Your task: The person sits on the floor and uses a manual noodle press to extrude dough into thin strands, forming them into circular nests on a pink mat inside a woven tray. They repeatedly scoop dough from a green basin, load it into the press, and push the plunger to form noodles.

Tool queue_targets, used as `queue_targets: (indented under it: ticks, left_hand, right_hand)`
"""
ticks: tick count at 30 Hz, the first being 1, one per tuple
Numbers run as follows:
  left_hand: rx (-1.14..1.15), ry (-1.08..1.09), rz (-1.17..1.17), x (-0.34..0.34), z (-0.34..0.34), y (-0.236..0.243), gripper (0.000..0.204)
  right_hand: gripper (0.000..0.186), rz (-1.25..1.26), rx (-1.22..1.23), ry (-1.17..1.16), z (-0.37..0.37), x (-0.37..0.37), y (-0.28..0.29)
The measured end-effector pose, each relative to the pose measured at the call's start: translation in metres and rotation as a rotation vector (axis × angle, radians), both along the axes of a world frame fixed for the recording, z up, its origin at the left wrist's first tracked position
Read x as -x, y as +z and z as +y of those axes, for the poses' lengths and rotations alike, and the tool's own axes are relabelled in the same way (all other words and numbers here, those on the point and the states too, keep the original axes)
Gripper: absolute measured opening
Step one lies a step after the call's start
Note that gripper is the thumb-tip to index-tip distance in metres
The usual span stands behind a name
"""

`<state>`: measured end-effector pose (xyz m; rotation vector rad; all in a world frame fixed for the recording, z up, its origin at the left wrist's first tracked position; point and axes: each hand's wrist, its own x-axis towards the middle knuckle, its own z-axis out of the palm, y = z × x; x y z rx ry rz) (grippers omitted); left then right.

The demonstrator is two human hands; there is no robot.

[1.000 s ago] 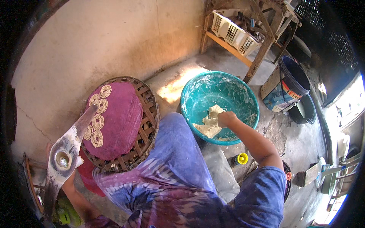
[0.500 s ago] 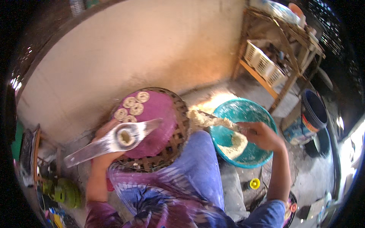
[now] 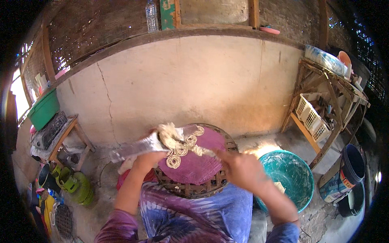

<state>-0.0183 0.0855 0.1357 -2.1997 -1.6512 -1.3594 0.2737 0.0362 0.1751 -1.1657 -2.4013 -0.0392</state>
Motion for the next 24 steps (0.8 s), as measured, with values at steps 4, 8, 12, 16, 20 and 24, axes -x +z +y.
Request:
queue_targets:
  ticks: [4, 8, 12, 16, 20, 24]
  left_hand:
    - [-0.060, -0.022, 0.224, -0.007, -0.024, -0.002, 0.042]
    - [0.040, -0.077, 0.157, -0.006, -0.028, -0.004, 0.048]
    - [-0.101, 0.068, 0.317, 0.023, -0.020, -0.016, 0.036]
    - [-0.203, 0.106, 0.421, 0.028, -0.014, -0.032, 0.035]
    - [-0.276, 0.058, 0.277, 0.015, -0.015, -0.023, 0.030]
    - [-0.283, 0.057, 0.279, 0.008, -0.028, -0.005, 0.030]
  right_hand:
    - [0.042, -0.294, -0.482, 0.199, 0.020, 0.019, 0.032]
    - [0.044, -0.454, -0.558, 0.236, 0.006, 0.040, 0.031]
    - [0.045, -0.498, -0.475, 0.133, -0.017, 0.013, 0.060]
    - [0.047, -0.472, -0.504, 0.130, -0.019, 0.011, 0.082]
    - [0.050, -0.428, -0.585, 0.131, -0.015, 0.023, 0.078]
    - [0.050, -0.501, -0.493, 0.144, -0.011, 0.032, 0.068]
